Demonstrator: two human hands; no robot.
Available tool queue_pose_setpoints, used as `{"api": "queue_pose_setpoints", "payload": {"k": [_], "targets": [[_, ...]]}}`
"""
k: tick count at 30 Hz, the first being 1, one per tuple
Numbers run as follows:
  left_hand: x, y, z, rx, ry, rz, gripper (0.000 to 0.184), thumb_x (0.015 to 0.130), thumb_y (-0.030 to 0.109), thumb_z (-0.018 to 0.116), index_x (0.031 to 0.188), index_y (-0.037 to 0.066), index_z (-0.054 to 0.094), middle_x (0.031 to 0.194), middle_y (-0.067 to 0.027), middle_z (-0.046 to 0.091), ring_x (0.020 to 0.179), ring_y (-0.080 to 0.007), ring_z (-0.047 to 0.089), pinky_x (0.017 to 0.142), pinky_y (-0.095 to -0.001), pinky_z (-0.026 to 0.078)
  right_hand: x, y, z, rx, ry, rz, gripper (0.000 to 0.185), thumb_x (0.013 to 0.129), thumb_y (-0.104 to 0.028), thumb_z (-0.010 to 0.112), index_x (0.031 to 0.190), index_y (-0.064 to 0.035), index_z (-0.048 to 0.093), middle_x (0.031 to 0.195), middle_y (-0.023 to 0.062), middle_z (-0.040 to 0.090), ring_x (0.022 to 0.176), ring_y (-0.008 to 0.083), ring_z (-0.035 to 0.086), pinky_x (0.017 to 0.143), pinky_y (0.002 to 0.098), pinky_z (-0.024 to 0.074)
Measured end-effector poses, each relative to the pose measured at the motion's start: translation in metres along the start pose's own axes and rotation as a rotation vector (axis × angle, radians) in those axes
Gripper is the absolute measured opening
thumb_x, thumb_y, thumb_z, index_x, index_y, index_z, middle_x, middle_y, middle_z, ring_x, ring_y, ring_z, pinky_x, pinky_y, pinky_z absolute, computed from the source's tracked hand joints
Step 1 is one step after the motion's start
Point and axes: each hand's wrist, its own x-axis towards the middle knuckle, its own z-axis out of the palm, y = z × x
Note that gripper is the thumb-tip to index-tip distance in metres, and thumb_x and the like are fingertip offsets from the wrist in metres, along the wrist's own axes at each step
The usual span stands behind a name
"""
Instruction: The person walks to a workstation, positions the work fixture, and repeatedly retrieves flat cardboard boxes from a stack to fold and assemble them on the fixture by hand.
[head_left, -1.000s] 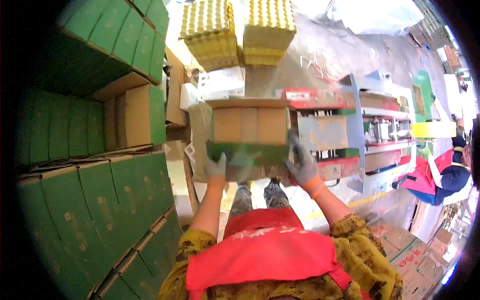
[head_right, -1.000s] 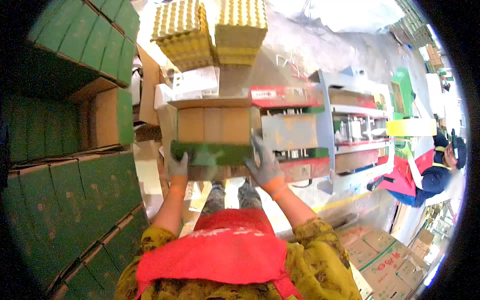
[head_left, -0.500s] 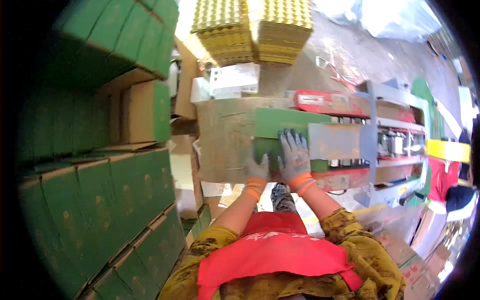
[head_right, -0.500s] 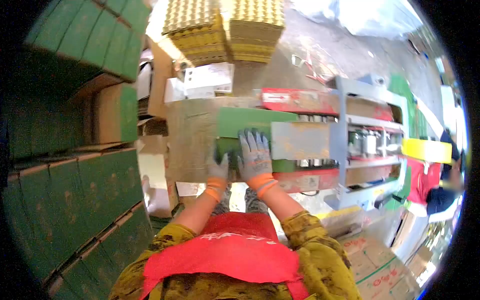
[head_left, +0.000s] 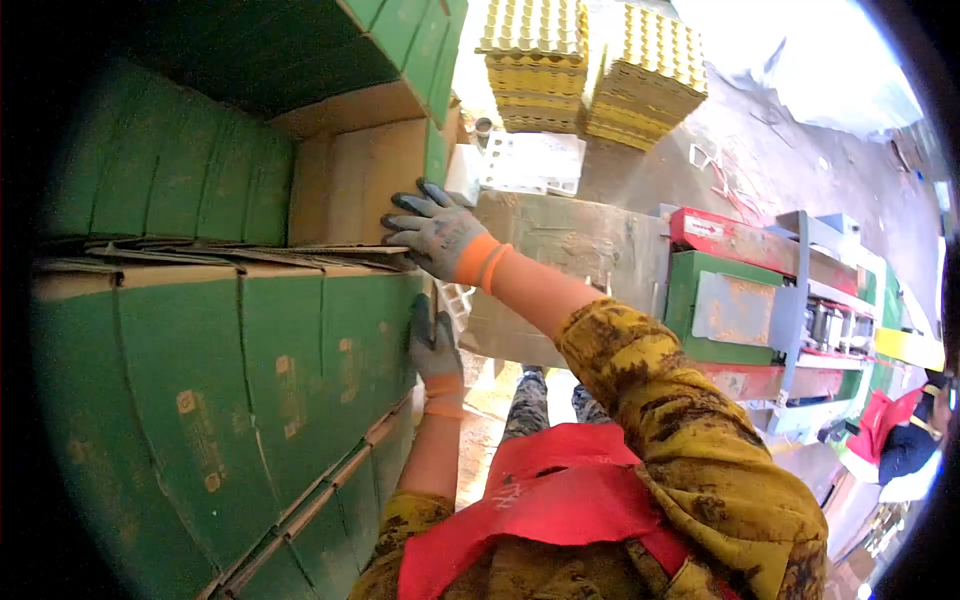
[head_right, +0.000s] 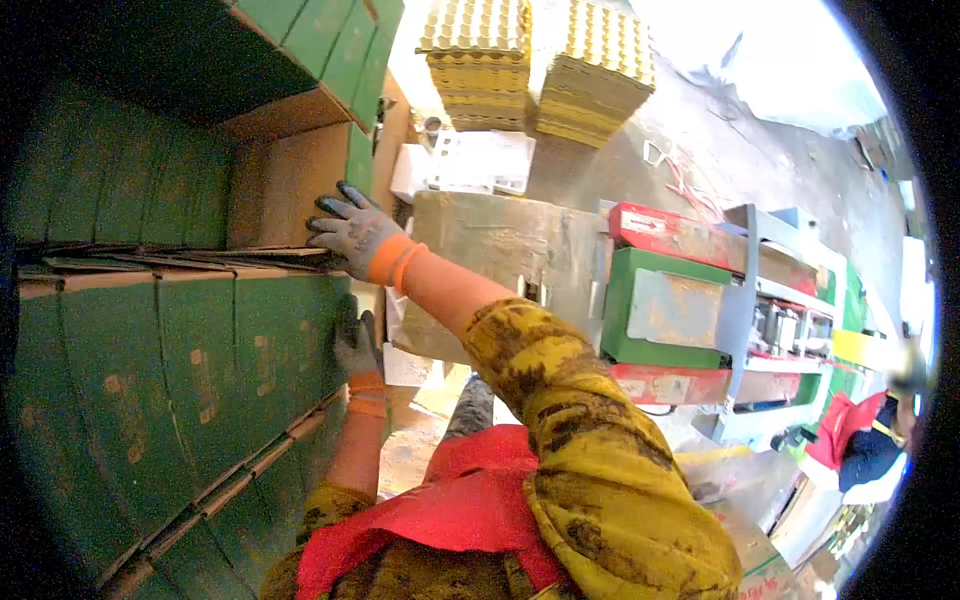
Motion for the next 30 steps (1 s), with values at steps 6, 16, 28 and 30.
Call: {"api": "queue_pose_setpoints", "payload": {"k": [6,16,28,30], "targets": [[-0.019,0.023,0.016,0.056,-0.142,-0.035,0.067,0.081,-0.009,0.057,0.141,0.000,0.028,0.142,-0.0126,0.034,0.124,-0.0219,0.040,0.099,-0.0293,0.043,-0.167,-0.032,-0.087,0.110,0.192,0.425,0.042,0.070,-0.004,0.065,0.109,-0.0200,0.066,0.133,0.0103,0.050,0.134,0.0360,0.032,0.110,0.0479,0.0292],[-0.041,-0.034,0.114,0.438,-0.335,0.089,0.066,0.075,0.005,0.067,0.135,-0.001,0.040,0.132,-0.0184,0.049,0.123,-0.0290,0.047,0.101,-0.0362,0.038,-0.316,-0.056,-0.148,0.249,0.459,0.968,0.070,0.072,-0.007,0.071,0.135,0.0000,0.039,0.137,0.0204,0.043,0.129,0.0364,0.040,0.107,0.0436,0.0328],[-0.092,-0.083,0.142,0.803,-0.364,0.288,0.053,0.081,0.006,0.061,0.130,-0.005,0.045,0.125,-0.0226,0.053,0.114,-0.0332,0.053,0.099,-0.0373,0.040,-0.308,-0.030,-0.078,-0.292,-0.117,0.943,0.062,0.079,-0.027,0.059,0.134,-0.0027,0.041,0.139,0.0223,0.036,0.130,0.0391,0.033,0.110,0.0507,0.0209],[-0.124,-0.098,0.159,0.661,-0.423,0.039,0.053,0.083,0.009,0.059,0.133,-0.002,0.044,0.129,-0.0253,0.049,0.120,-0.0332,0.048,0.102,-0.0380,0.036,-0.306,-0.042,-0.105,-0.348,-0.090,1.005,0.063,0.077,-0.028,0.063,0.132,-0.0039,0.043,0.138,0.0207,0.039,0.129,0.0396,0.034,0.110,0.0528,0.0203]]}}
